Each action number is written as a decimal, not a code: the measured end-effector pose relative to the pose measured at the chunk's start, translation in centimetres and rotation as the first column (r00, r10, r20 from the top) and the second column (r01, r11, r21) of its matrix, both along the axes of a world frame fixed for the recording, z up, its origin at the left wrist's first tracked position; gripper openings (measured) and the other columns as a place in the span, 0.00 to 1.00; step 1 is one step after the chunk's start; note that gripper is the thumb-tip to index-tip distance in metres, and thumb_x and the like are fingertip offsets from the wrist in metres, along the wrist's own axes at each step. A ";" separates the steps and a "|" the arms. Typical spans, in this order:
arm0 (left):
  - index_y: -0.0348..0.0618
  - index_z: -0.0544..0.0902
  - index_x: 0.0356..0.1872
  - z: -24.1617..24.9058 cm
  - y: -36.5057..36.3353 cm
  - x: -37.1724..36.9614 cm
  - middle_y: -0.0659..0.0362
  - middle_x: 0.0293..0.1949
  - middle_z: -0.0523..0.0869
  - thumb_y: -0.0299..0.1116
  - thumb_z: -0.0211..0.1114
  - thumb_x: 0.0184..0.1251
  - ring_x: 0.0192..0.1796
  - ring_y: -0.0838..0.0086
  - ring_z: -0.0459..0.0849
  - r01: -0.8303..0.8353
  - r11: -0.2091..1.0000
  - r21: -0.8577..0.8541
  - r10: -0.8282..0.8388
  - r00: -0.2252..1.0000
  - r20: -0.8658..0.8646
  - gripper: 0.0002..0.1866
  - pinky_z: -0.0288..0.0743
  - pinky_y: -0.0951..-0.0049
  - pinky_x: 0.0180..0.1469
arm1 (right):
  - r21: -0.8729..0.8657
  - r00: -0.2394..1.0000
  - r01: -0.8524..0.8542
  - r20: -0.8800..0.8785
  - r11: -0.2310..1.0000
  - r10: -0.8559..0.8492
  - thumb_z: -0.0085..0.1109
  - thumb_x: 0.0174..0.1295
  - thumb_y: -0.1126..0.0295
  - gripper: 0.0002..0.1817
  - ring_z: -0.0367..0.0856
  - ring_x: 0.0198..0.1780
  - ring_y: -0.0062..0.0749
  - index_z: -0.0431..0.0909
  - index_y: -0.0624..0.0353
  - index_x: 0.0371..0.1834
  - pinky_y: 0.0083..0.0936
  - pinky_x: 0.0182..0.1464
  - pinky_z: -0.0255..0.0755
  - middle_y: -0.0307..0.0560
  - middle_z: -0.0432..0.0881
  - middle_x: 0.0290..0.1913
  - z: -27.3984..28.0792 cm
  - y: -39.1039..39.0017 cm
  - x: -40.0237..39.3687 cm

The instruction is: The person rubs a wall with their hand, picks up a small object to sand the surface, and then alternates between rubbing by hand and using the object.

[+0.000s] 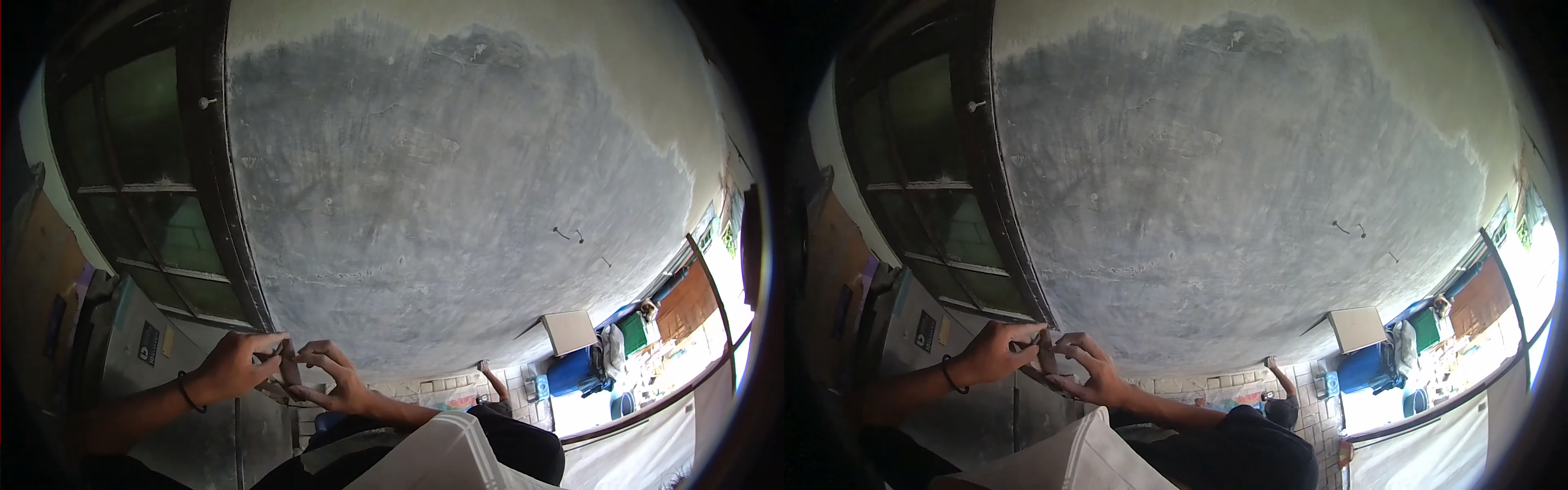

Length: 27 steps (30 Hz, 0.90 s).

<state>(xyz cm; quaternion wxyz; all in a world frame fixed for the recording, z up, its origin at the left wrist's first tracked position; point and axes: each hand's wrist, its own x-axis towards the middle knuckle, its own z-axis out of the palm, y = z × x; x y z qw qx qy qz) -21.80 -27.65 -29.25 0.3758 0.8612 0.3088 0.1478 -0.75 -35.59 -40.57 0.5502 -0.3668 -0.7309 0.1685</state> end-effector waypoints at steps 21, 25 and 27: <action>0.43 0.72 0.73 -0.9 0.0 0.0 0.39 0.44 0.90 0.37 0.64 0.70 0.39 0.52 0.92 -0.014 0.999 0.035 0.016 0.998 -0.056 0.31 0.82 0.63 0.42 | 0.083 0.945 0.232 0.216 0.969 -0.245 0.80 0.51 0.63 0.26 0.84 0.48 0.36 0.83 0.53 0.53 0.32 0.47 0.70 0.42 0.86 0.49 0.2 0.8 0.0; 0.43 0.71 0.74 -1.2 0.0 0.1 0.39 0.44 0.90 0.37 0.64 0.71 0.40 0.53 0.92 -0.008 1.000 0.005 0.008 0.996 -0.094 0.31 0.82 0.63 0.42 | 0.019 0.940 0.254 0.229 0.967 -0.251 0.76 0.54 0.61 0.22 0.84 0.51 0.36 0.84 0.52 0.52 0.36 0.50 0.71 0.40 0.86 0.50 0.0 0.4 -0.2; 0.43 0.70 0.75 -2.2 0.2 -0.1 0.39 0.44 0.90 0.38 0.64 0.71 0.42 0.54 0.93 0.016 0.998 0.057 -0.016 1.000 -0.003 0.31 0.82 0.64 0.42 | 0.024 0.941 0.265 0.211 0.964 -0.264 0.76 0.55 0.63 0.21 0.85 0.50 0.36 0.84 0.52 0.52 0.35 0.50 0.71 0.40 0.86 0.50 0.2 0.4 -0.3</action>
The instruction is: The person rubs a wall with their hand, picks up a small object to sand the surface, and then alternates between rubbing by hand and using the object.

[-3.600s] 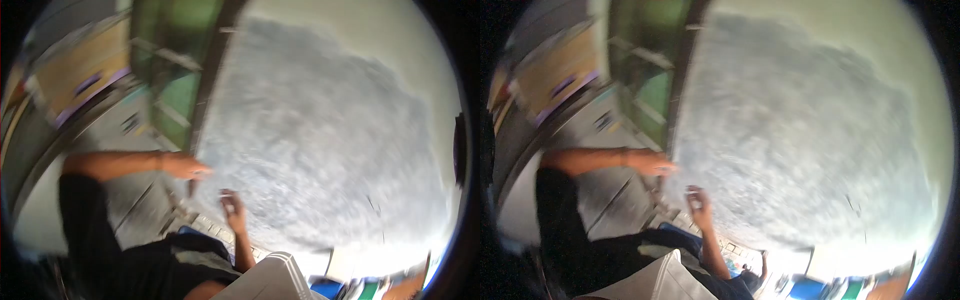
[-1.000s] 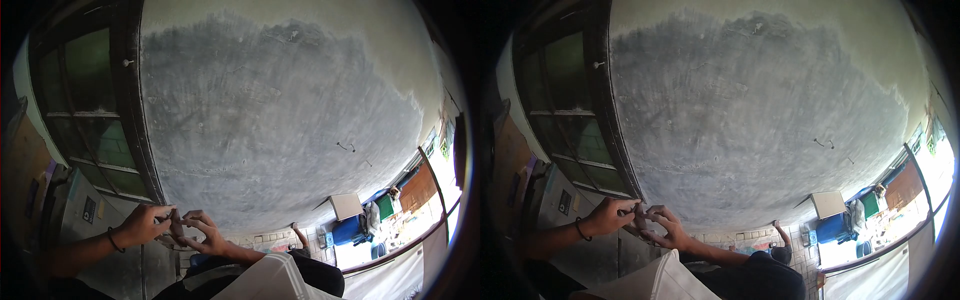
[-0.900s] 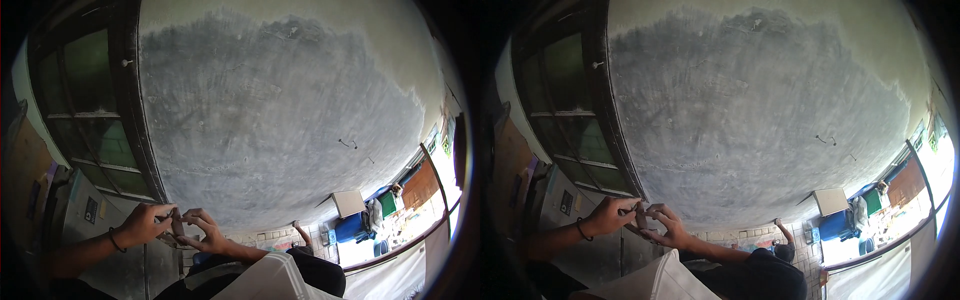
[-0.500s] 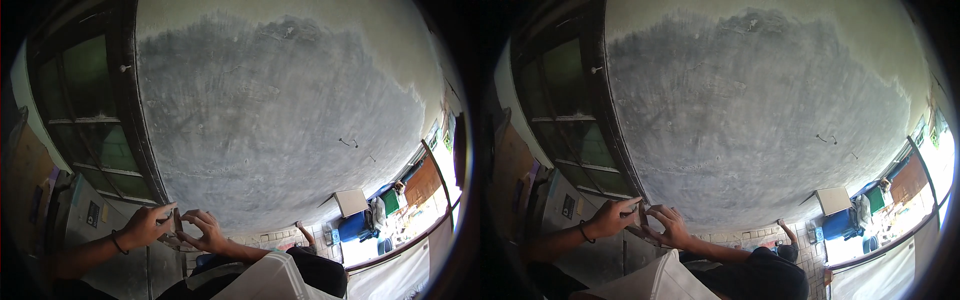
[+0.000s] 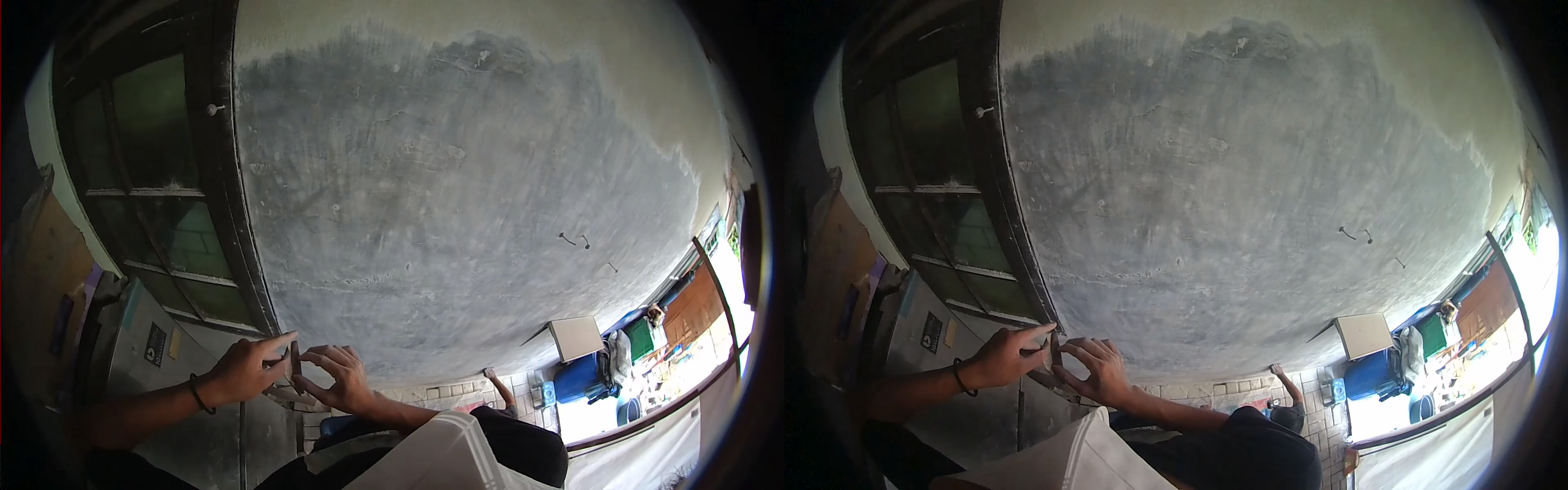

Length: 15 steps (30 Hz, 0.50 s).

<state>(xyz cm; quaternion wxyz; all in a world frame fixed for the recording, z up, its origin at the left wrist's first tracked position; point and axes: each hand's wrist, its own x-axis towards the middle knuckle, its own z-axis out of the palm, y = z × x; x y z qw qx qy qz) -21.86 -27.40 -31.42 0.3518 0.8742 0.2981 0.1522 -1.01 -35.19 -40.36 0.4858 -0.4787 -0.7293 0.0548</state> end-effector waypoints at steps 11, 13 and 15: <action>0.32 0.68 0.74 0.3 -0.2 0.3 0.38 0.51 0.89 0.33 0.66 0.72 0.51 0.67 0.91 -0.037 0.988 -0.150 0.048 0.997 0.066 0.33 0.80 0.71 0.53 | -0.002 0.999 0.013 -0.036 1.000 -0.013 0.71 0.54 0.70 0.21 0.85 0.45 0.39 0.85 0.55 0.54 0.33 0.46 0.72 0.43 0.87 0.47 -1.2 0.7 1.6; 0.31 0.68 0.74 0.0 0.1 0.3 0.38 0.55 0.87 0.33 0.67 0.72 0.53 0.69 0.90 -0.022 0.991 -0.133 0.034 0.995 0.089 0.33 0.80 0.72 0.54 | -0.024 0.999 0.019 -0.036 1.000 -0.020 0.71 0.54 0.71 0.21 0.85 0.44 0.39 0.85 0.55 0.54 0.32 0.45 0.72 0.43 0.87 0.46 -1.4 0.9 2.0; 0.31 0.66 0.75 -0.1 0.3 0.3 0.42 0.56 0.86 0.32 0.66 0.72 0.53 0.71 0.89 -0.052 0.960 -0.277 0.071 0.996 0.059 0.34 0.80 0.74 0.54 | -0.066 0.998 0.011 -0.056 0.998 -0.015 0.70 0.55 0.73 0.22 0.85 0.44 0.42 0.84 0.56 0.56 0.34 0.46 0.74 0.46 0.86 0.47 -1.4 1.1 2.1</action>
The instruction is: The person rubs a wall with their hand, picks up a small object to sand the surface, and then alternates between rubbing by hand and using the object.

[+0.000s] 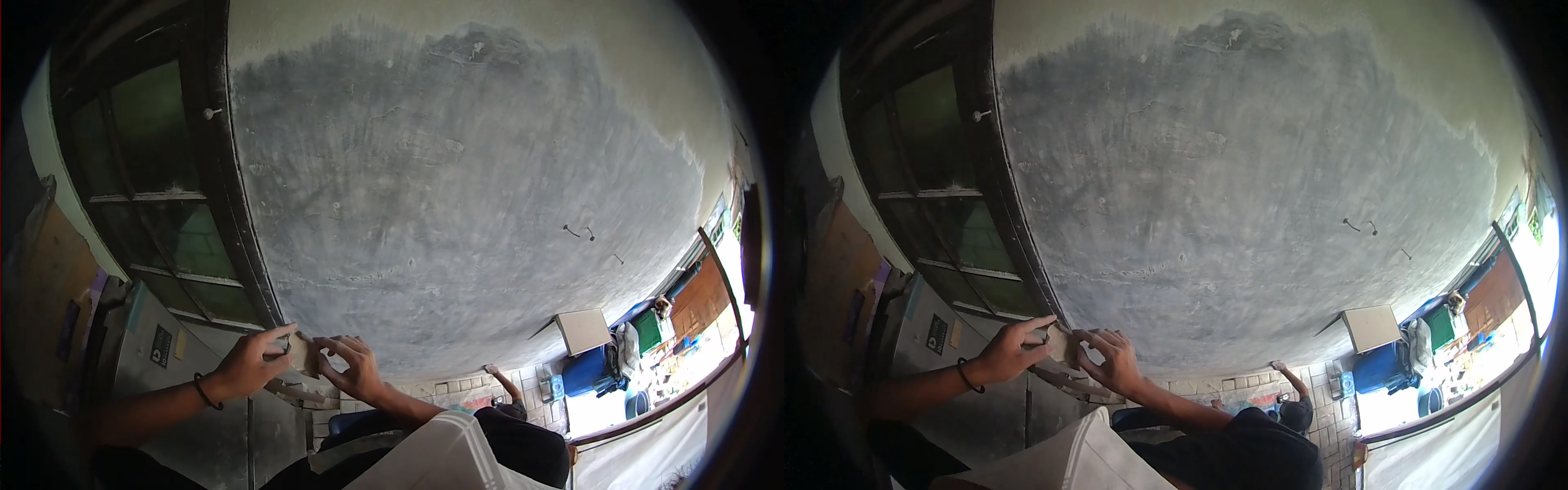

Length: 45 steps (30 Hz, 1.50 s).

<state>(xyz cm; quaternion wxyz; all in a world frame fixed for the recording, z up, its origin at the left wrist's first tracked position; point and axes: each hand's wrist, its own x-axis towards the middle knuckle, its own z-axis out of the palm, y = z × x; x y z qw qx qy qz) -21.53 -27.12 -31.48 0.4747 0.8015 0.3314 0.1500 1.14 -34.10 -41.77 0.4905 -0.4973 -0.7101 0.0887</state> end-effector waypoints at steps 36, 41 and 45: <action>0.37 0.58 0.79 -1.3 0.8 0.0 0.52 0.66 0.80 0.42 0.65 0.78 0.68 0.69 0.76 -0.123 0.807 -0.577 0.143 0.990 -0.011 0.38 0.72 0.66 0.65 | 0.105 0.802 -0.425 0.504 0.899 0.320 0.52 0.52 0.84 0.43 0.64 0.79 0.46 0.63 0.61 0.79 0.43 0.84 0.51 0.55 0.65 0.79 3.0 9.1 6.3; 0.37 0.56 0.80 -2.6 1.8 -0.5 0.50 0.68 0.79 0.43 0.65 0.78 0.67 0.69 0.77 -0.140 0.849 -0.509 0.105 0.990 -0.097 0.40 0.72 0.67 0.65 | 0.483 0.680 -0.169 0.688 0.859 -0.253 0.53 0.55 0.84 0.38 0.63 0.80 0.40 0.69 0.56 0.75 0.46 0.84 0.50 0.49 0.67 0.78 17.7 17.5 14.8; 0.35 0.60 0.78 -3.3 2.9 -1.0 0.49 0.63 0.83 0.42 0.67 0.76 0.56 0.75 0.81 -0.092 0.892 -0.442 0.095 0.995 -0.015 0.38 0.74 0.72 0.57 | 0.685 0.631 -0.121 0.612 0.718 -0.477 0.51 0.55 0.85 0.37 0.63 0.80 0.38 0.71 0.57 0.73 0.47 0.84 0.51 0.48 0.69 0.77 29.5 20.8 17.3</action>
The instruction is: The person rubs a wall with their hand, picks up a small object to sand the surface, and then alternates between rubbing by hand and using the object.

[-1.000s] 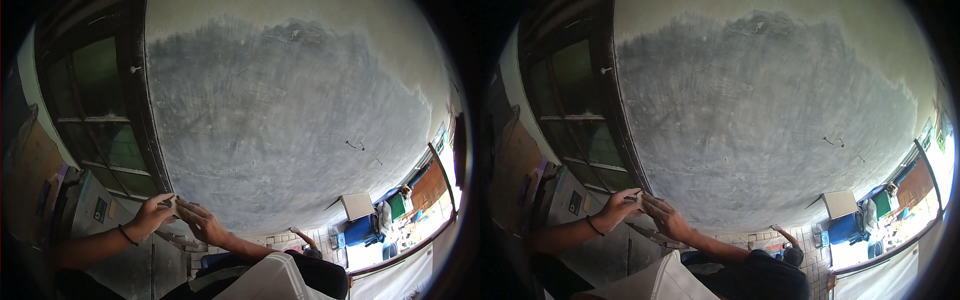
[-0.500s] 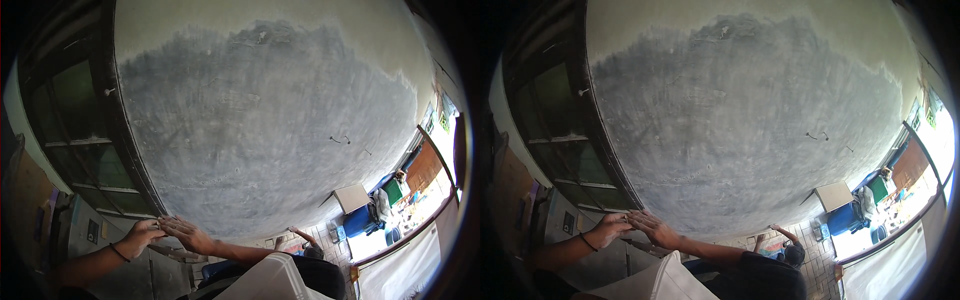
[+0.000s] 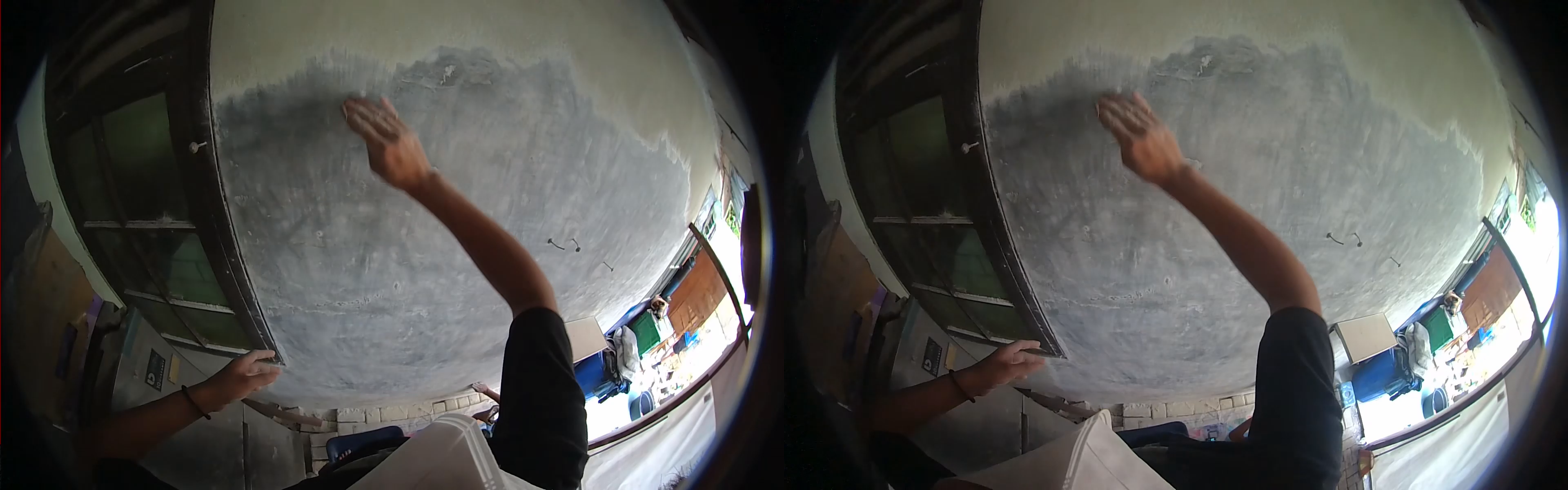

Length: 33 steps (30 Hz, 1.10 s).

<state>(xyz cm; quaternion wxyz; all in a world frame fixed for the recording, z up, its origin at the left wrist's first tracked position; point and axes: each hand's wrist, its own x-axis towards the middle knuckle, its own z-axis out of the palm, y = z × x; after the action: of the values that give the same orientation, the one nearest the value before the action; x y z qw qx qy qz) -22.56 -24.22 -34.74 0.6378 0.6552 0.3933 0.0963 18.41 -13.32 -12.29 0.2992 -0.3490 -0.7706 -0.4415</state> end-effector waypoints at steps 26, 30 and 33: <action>0.34 0.59 0.77 4.7 0.2 -1.9 0.45 0.61 0.84 0.39 0.65 0.77 0.65 0.67 0.81 0.038 0.972 0.231 -0.048 0.998 0.038 0.36 0.73 0.65 0.66 | 0.354 0.860 0.419 0.142 0.836 -0.491 0.46 0.70 0.32 0.45 0.54 0.83 0.34 0.61 0.53 0.80 0.50 0.84 0.44 0.42 0.61 0.82 6.0 3.6 -4.2; 0.34 0.58 0.77 4.5 0.7 -2.2 0.46 0.60 0.85 0.41 0.64 0.78 0.64 0.67 0.81 0.086 0.975 0.204 -0.092 0.996 0.020 0.37 0.72 0.64 0.67 | 0.419 0.892 0.380 0.070 0.825 -0.447 0.47 0.70 0.31 0.46 0.54 0.83 0.35 0.61 0.54 0.80 0.50 0.83 0.45 0.43 0.60 0.82 8.4 5.2 -5.2; 0.34 0.58 0.77 4.5 0.8 -2.3 0.46 0.60 0.85 0.42 0.64 0.78 0.65 0.67 0.81 0.064 0.976 0.207 -0.073 0.997 0.038 0.37 0.71 0.64 0.67 | 0.335 0.919 0.372 0.002 0.866 -0.395 0.47 0.70 0.31 0.47 0.54 0.83 0.35 0.60 0.55 0.81 0.51 0.83 0.45 0.44 0.59 0.82 5.6 4.2 -5.3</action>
<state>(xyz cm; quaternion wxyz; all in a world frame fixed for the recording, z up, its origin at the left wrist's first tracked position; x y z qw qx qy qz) -24.88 -23.38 -30.27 0.5784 0.7284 0.3439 0.1292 13.07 -9.08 -6.67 0.2319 -0.4245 -0.6116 -0.6261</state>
